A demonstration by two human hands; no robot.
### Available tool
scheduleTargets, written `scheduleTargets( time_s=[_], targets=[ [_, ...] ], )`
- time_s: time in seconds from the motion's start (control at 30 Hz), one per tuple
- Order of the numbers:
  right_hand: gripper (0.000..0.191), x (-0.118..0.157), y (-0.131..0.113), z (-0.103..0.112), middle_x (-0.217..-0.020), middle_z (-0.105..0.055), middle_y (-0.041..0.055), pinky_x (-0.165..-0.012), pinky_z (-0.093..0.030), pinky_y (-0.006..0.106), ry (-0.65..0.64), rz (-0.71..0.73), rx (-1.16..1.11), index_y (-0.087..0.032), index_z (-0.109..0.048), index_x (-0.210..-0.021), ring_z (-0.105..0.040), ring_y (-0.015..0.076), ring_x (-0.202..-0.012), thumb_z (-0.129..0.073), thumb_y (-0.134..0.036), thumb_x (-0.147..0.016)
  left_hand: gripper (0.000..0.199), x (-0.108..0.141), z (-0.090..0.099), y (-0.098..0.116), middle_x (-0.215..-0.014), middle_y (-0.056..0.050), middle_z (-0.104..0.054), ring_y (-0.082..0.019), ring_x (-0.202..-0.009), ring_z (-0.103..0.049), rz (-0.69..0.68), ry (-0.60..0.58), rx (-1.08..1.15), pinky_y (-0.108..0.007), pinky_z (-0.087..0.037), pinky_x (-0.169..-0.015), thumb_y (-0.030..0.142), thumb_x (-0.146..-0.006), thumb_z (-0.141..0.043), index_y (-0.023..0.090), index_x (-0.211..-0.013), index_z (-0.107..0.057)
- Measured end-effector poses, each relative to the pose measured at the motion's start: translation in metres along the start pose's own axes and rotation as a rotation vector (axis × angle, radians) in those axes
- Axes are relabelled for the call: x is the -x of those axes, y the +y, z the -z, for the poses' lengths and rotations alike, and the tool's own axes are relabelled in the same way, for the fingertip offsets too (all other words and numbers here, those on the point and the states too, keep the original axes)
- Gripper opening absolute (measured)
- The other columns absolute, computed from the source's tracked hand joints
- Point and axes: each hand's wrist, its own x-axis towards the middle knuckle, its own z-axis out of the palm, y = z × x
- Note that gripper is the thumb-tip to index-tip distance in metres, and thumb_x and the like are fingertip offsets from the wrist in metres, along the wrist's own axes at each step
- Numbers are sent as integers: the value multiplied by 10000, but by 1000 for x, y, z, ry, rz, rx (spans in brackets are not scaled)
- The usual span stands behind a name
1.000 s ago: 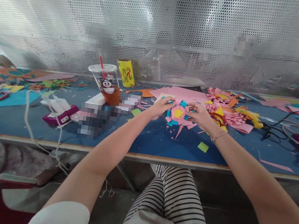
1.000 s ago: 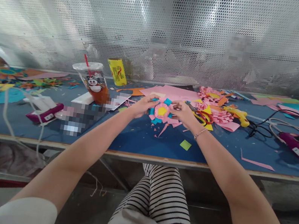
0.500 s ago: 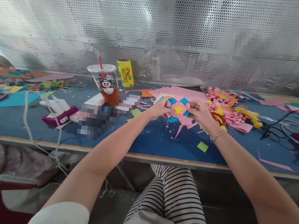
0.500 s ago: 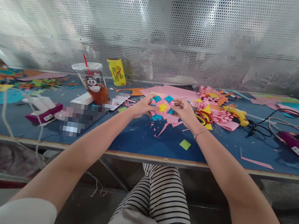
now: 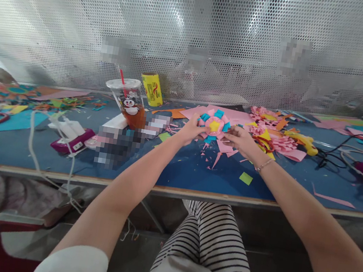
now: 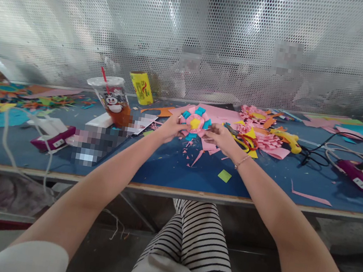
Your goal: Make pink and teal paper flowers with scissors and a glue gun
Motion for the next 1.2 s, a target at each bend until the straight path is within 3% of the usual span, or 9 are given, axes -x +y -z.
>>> scheduleTargets(
  time_s=[0.33, 0.53, 0.7, 0.9, 1.07, 1.2],
  targets=[
    [334, -3, 2, 1, -719, -645, 5, -671, -542, 285, 73, 56, 67, -179, -545, -786, -628, 116, -635, -780, -336, -608, 459, -1, -4, -5, -718, 52, -491, -97, -537, -593, -45, 34, -36, -244, -514, -498, 179, -687, -692, 199, -1060, -426],
    [261, -4, 0, 3, -783, -657, 26, -695, -543, 278, 96, 57, 99, -178, -582, -836, -652, 134, -726, -749, -278, -661, 472, -3, -1, -4, -703, 60, -484, -87, -506, -572, 12, 72, -7, -242, -506, -489, 157, -675, -673, 220, -1078, -436],
    [182, -10, 5, 16, -814, -644, 23, -677, -533, 265, 219, 96, 167, -182, -593, -837, -647, 125, -731, -695, -258, -707, 560, -5, 10, 1, -692, 57, -520, -67, -488, -538, 71, 16, 42, -218, -489, -486, 142, -632, -680, 235, -1135, -452],
    [148, -21, 10, 37, -773, -608, 5, -657, -520, 290, 323, 135, 249, -186, -565, -805, -624, 125, -677, -646, -268, -712, 669, -3, 22, 5, -732, 36, -531, -75, -525, -542, -8, -69, -26, -218, -482, -493, 173, -669, -677, 270, -1272, -403],
    [112, -28, 19, 57, -875, -656, 71, -828, -501, 397, 416, 271, 649, -177, -586, -829, -621, 189, -830, -544, -216, -733, 783, 2, 27, 13, -805, 18, -536, -65, -542, -548, 11, -137, -92, -202, -478, -501, 135, -642, -692, 285, -1338, -365],
    [280, -27, 27, 67, -1053, -650, 145, -956, -417, 434, 350, 318, 1066, -118, -616, -996, -578, 256, -1029, -507, -161, -742, 844, 5, 27, 16, -937, -20, -554, -53, -550, -541, 11, -186, -140, -211, -489, -510, 90, -576, -724, 293, -1329, -403]
  ],
)
